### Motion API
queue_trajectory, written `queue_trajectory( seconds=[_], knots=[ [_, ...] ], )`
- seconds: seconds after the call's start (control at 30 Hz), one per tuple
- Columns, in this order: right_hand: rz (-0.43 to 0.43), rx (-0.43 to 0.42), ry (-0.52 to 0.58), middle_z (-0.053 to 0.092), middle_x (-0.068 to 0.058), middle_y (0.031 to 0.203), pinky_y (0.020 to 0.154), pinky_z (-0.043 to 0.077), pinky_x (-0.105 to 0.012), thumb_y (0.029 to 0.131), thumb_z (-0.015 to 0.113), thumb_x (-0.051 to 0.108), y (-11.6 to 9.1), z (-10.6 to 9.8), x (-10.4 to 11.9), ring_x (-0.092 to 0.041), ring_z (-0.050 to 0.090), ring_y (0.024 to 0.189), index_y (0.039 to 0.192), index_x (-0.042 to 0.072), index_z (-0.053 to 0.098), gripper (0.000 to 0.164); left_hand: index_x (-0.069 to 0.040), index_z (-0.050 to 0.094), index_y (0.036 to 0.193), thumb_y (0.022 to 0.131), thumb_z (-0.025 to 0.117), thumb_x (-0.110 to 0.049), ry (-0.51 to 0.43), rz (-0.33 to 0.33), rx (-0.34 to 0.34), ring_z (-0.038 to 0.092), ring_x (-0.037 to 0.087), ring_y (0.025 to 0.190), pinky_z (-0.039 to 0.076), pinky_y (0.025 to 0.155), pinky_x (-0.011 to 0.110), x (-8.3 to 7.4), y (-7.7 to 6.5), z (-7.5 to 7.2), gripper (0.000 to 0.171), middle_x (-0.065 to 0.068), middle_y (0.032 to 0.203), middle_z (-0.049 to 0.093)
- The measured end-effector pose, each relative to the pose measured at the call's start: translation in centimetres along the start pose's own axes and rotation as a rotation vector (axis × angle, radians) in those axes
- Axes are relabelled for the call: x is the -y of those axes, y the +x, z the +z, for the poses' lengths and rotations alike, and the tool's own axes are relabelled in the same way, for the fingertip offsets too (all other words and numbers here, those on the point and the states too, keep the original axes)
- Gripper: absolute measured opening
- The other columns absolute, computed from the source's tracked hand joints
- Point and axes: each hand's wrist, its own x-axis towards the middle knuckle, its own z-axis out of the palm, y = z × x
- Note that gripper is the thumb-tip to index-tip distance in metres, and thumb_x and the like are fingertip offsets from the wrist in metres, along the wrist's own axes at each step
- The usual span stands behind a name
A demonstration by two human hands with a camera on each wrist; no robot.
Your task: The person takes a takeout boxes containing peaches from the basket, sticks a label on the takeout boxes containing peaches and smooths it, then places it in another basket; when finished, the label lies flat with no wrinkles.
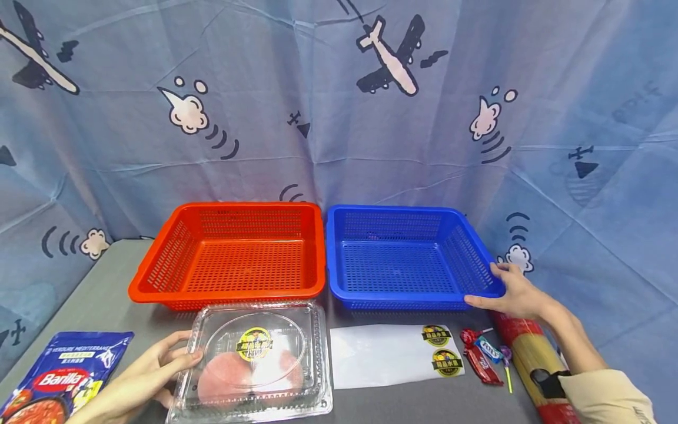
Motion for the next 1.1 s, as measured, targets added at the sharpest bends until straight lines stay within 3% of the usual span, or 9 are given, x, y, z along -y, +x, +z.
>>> queue_trajectory(
  seconds=[0.17,0.37,0.53,0.7,0.87,1.1],
  knots=[
    [0.028,0.027,-0.013,0.009,-0.05,0.149,0.1,0.034,-0.078,0.094,0.071,0.048,0.0,-0.4,0.3,-0.065,0.026,0.126,0.15,-0.025,0.01,0.11,0.006,0.019,0.152,0.104,0.058,-0.024,0.039,0.008,0.004,0.073,0.022,0.078,0.06,0.052,0.038,-0.2,-0.5,1.2,0.068,0.009,0.116,0.072],
    [0.047,0.038,-0.035,0.009,-0.051,0.148,0.101,0.034,-0.078,0.093,0.071,0.049,-0.1,-0.7,0.8,-0.067,0.023,0.127,0.15,-0.025,0.012,0.111,0.008,0.016,0.152,0.103,0.059,-0.026,0.081,0.015,0.025,0.071,0.019,0.072,0.057,0.05,0.033,-1.1,-1.1,2.7,0.074,0.019,0.126,0.069],
    [0.063,0.05,-0.04,0.007,-0.052,0.149,0.103,0.03,-0.08,0.092,0.071,0.052,-0.1,-0.7,0.7,-0.07,0.019,0.13,0.151,-0.024,0.012,0.113,0.006,0.017,0.154,0.102,0.06,-0.027,0.042,0.018,0.053,0.071,0.019,0.077,0.056,0.05,0.03,-2.7,-1.3,4.1,0.075,0.024,0.134,0.065],
    [0.085,0.064,-0.036,0.007,-0.052,0.148,0.104,0.031,-0.08,0.092,0.071,0.054,0.1,-0.8,0.6,-0.069,0.02,0.128,0.151,-0.023,0.01,0.115,0.004,0.024,0.154,0.103,0.059,-0.023,-0.045,0.091,0.102,0.074,0.022,0.091,0.057,0.05,0.029,-5.3,-0.7,5.8,0.068,0.015,0.122,0.072],
    [0.075,0.057,-0.065,0.01,-0.053,0.147,0.104,0.03,-0.08,0.091,0.07,0.055,0.1,-0.9,0.7,-0.069,0.021,0.13,0.151,-0.024,0.011,0.115,-0.004,0.032,0.152,0.101,0.063,-0.027,-0.095,0.118,0.05,0.074,0.021,0.094,0.059,0.055,0.029,-9.3,1.2,7.6,0.064,0.009,0.119,0.073],
    [0.051,0.051,-0.091,0.016,-0.053,0.145,0.104,0.033,-0.078,0.09,0.073,0.053,0.1,-0.7,0.8,-0.069,0.025,0.128,0.149,-0.027,0.016,0.114,-0.007,0.039,0.146,0.098,0.066,-0.027,-0.089,0.12,-0.048,0.074,0.02,0.079,0.062,0.059,0.034,-13.1,6.7,9.6,0.058,0.015,0.114,0.072]
  ],
)
